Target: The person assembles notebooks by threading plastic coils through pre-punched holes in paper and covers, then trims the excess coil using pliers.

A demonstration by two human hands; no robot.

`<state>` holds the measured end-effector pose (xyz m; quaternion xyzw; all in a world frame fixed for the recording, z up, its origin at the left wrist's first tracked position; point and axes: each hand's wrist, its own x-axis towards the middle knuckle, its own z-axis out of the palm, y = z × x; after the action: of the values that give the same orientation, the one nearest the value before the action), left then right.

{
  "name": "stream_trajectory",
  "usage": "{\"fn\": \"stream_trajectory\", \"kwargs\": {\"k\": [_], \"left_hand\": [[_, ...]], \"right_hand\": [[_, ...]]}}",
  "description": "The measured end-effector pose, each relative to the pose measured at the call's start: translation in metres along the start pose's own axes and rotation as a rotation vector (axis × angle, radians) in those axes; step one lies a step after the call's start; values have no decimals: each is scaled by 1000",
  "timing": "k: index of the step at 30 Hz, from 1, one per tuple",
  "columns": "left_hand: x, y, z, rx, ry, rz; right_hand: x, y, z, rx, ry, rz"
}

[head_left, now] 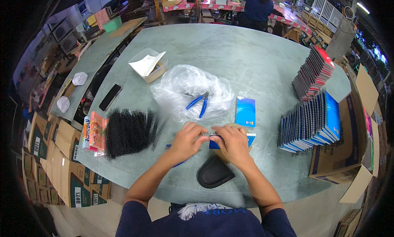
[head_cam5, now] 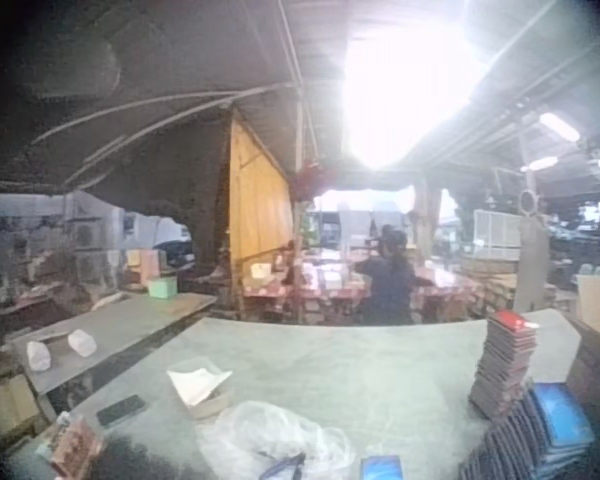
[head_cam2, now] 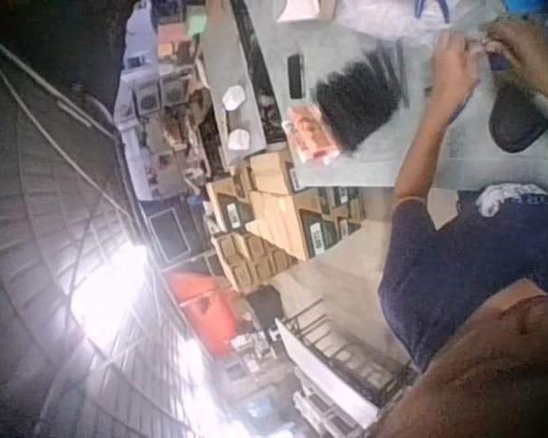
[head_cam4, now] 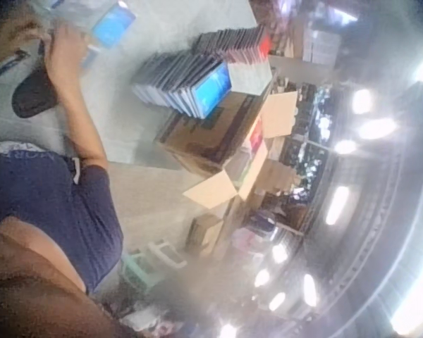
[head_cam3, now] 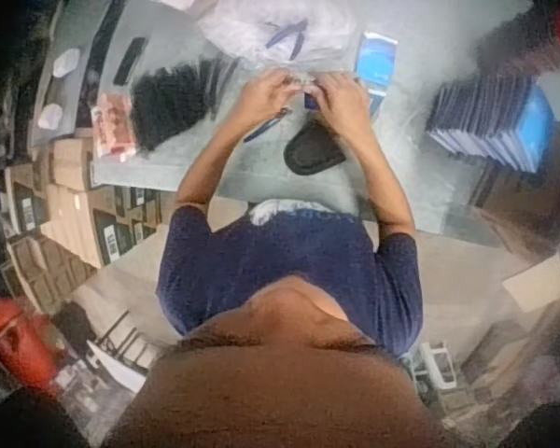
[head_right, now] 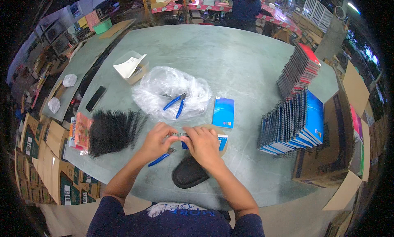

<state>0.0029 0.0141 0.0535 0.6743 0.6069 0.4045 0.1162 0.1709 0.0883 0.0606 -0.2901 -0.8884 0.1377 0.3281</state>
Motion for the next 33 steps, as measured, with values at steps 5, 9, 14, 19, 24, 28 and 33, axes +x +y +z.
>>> {"fn": "stream_trajectory", "kwargs": {"k": [5, 9, 14, 19, 24, 28, 33], "left_hand": [[-42, -3, 10, 281, -207, 268], [-77, -46, -15, 540, -356, 114], [-78, -39, -27, 450, -566, -84], [-70, 0, -20, 414, -587, -124], [-9, 10, -8, 157, -44, 213], [-4, 4, -2, -45, -37, -2], [21, 21, -18, -536, -374, -624]], "right_hand": [[-1, 2, 4, 5, 15, 35], [-4, 5, 4, -35, -8, 5], [-3, 6, 4, -30, 41, -17], [-8, 7, 5, 6, 74, -10], [-10, 6, 2, 38, 26, -8], [-14, 1, 1, 42, 42, -19], [-11, 7, 2, 27, 25, -9]]}}
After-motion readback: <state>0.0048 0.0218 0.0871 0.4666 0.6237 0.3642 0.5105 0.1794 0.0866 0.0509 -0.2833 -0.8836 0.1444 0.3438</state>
